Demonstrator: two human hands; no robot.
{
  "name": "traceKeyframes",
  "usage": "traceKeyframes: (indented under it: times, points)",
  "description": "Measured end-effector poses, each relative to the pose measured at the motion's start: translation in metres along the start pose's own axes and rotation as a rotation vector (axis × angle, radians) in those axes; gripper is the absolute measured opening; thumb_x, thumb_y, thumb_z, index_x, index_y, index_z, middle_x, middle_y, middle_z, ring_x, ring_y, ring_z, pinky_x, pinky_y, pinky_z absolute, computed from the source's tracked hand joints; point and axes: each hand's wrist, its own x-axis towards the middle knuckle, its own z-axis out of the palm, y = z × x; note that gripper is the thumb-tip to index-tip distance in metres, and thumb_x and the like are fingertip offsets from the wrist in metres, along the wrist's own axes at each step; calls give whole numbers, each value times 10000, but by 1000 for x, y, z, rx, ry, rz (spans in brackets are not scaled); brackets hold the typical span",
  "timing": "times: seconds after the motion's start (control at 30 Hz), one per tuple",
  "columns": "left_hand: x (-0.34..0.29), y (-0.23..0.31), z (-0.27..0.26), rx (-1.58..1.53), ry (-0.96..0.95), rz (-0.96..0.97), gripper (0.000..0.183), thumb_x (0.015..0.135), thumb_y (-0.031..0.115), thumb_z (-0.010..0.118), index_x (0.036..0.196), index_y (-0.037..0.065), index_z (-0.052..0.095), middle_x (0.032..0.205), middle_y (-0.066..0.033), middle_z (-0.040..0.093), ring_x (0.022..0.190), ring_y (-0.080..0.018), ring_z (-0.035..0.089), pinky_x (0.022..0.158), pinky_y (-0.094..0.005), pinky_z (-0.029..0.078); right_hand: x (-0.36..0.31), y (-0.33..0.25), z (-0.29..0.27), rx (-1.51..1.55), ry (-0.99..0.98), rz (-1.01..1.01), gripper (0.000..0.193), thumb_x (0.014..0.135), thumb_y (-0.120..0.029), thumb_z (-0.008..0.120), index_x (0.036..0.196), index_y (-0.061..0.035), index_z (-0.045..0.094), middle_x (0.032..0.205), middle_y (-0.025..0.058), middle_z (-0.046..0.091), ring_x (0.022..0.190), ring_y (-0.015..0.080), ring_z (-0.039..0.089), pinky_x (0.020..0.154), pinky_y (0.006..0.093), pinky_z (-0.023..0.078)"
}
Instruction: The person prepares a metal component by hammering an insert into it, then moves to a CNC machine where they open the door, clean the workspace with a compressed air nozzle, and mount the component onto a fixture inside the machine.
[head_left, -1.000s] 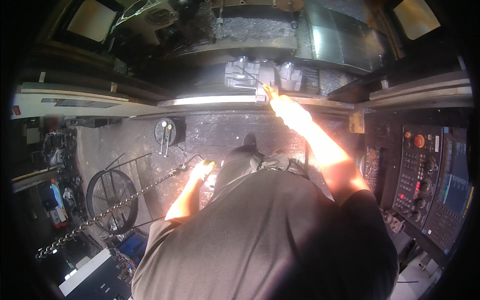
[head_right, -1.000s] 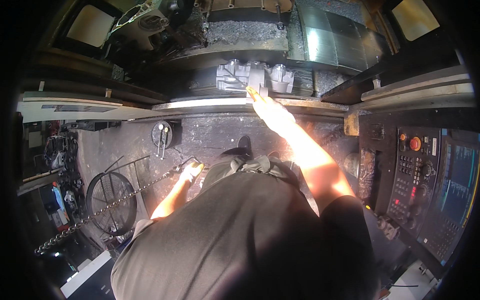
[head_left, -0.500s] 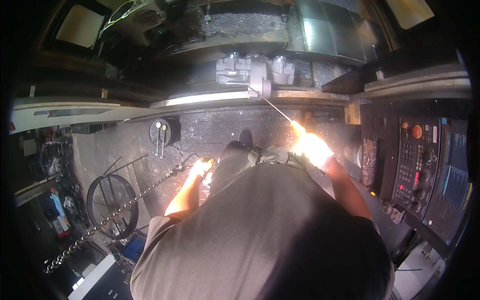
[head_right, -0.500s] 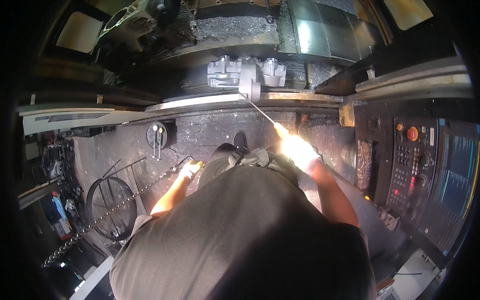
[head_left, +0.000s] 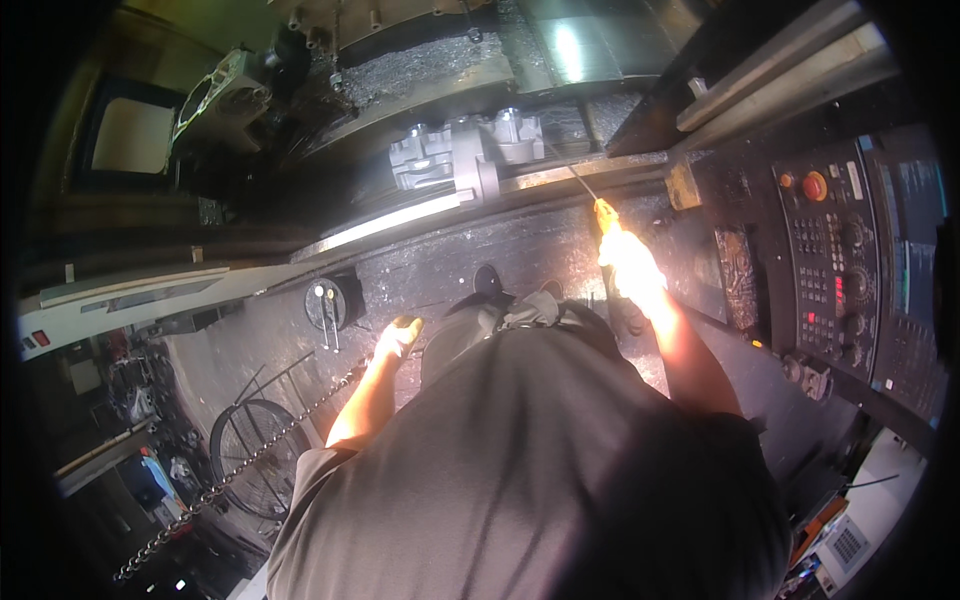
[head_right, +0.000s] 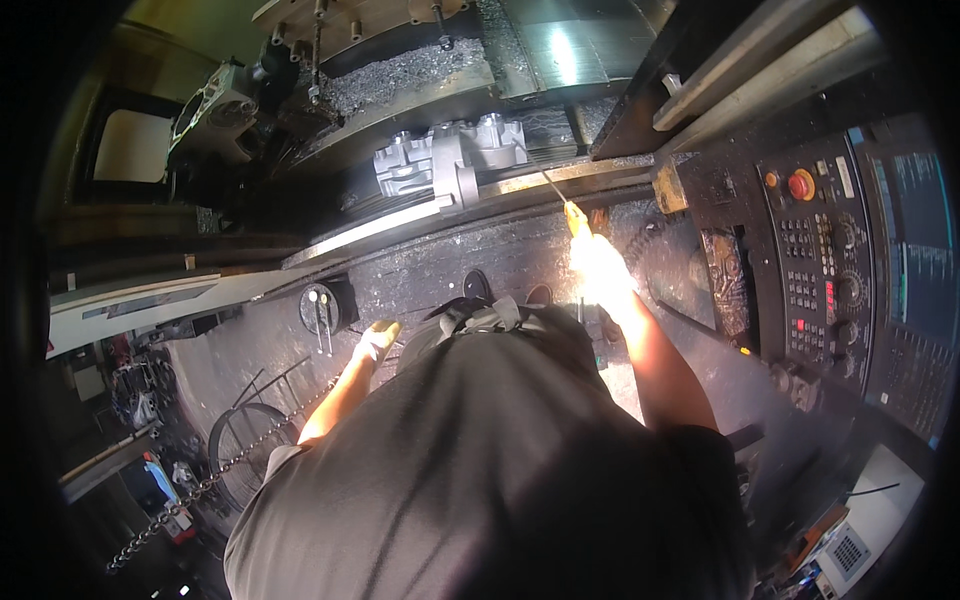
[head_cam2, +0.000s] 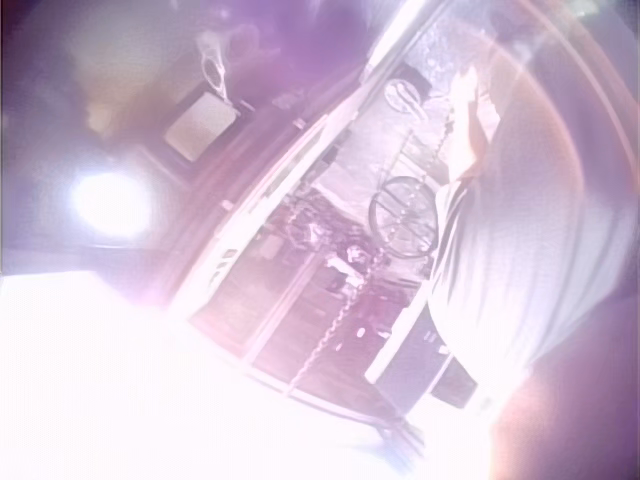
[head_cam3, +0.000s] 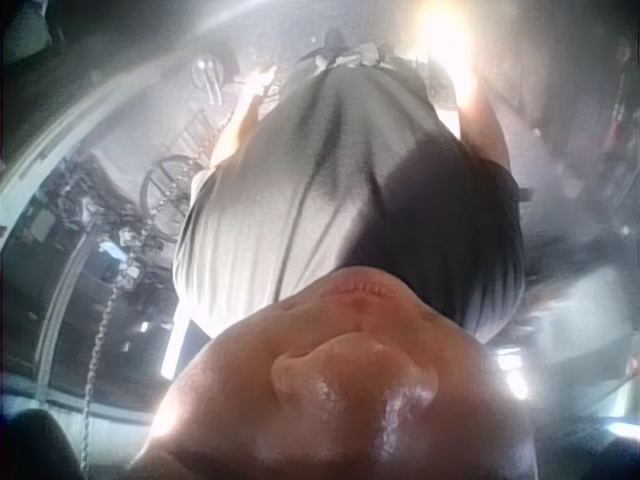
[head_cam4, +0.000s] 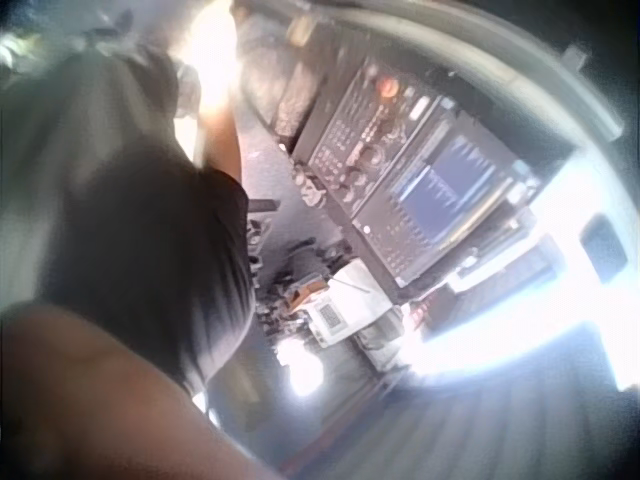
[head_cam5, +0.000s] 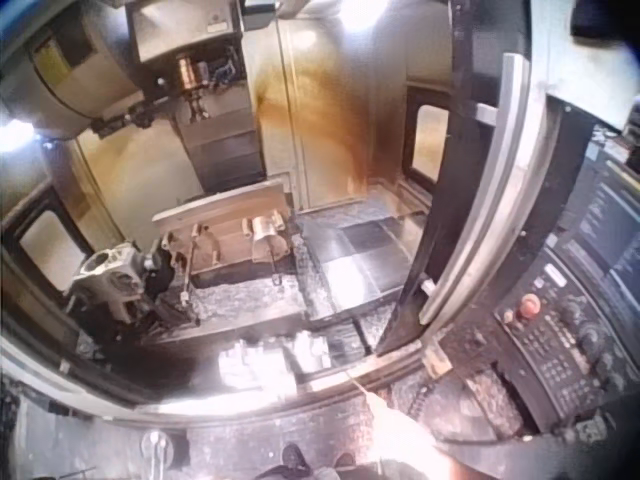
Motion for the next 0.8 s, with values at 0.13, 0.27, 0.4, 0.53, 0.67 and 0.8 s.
traceKeyframes:
  times: [0.13, 0.27, 0.4, 0.53, 0.67, 0.8]
  points:
    - [19, -54, 17, 7, 1, 17, 648, 950, 482, 628, 1370, -11, 616, 1418, -216, 624, 1352, -336, 568, 1124, -416, 434, 17, -47, -6, -299, -210, 371, 301, 1068, -252, 490, 1190, -24, 644, 919, 76, 658, 803, 218, 640, 733, 349, 517]
    - [1, -1, 16, 145, -42, 22, 645, 953, 502, 619, 1366, 6, 624, 1404, -216, 632, 1339, -344, 576, 1117, -420, 438, -19, -55, -21, 90, -178, 342, 352, 1059, -244, 500, 1220, 17, 672, 1061, 93, 701, 924, 209, 658, 809, 348, 525]
    - [0, 26, 14, 216, -37, -13, 640, 962, 515, 603, 1357, 13, 631, 1388, -207, 644, 1326, -351, 582, 1111, -415, 441, -37, -52, -50, 270, -239, 210, 323, 1037, -232, 570, 1207, 8, 703, 1164, 99, 721, 1011, 178, 662, 874, 337, 522]
    - [24, 28, 2, 287, -10, 103, 625, 960, 517, 604, 1335, 19, 652, 1374, -203, 655, 1316, -351, 592, 1104, -419, 448, -39, -55, -72, 247, -61, 364, 213, 990, -186, 688, 1119, -16, 682, 974, 27, 734, 764, 109, 648, 699, 265, 537]
    - [23, 75, -1, 158, -20, 100, 609, 944, 482, 632, 1338, 17, 654, 1355, -214, 665, 1303, -345, 604, 1115, -412, 446, -24, -92, -77, 220, 213, 342, 211, 946, -135, 759, 1116, -23, 703, 961, 29, 733, 823, 98, 686, 746, 253, 558]
    - [61, 72, 0, 145, -15, 131, 510, 981, 403, 624, 1326, 30, 667, 1352, -191, 673, 1283, -309, 617, 1091, -396, 464, 4, -140, -74, 931, -158, 137, 556, 962, -18, 691, 1477, 18, 485, 1156, 12, 602, 1060, 55, 579, 896, 206, 493]
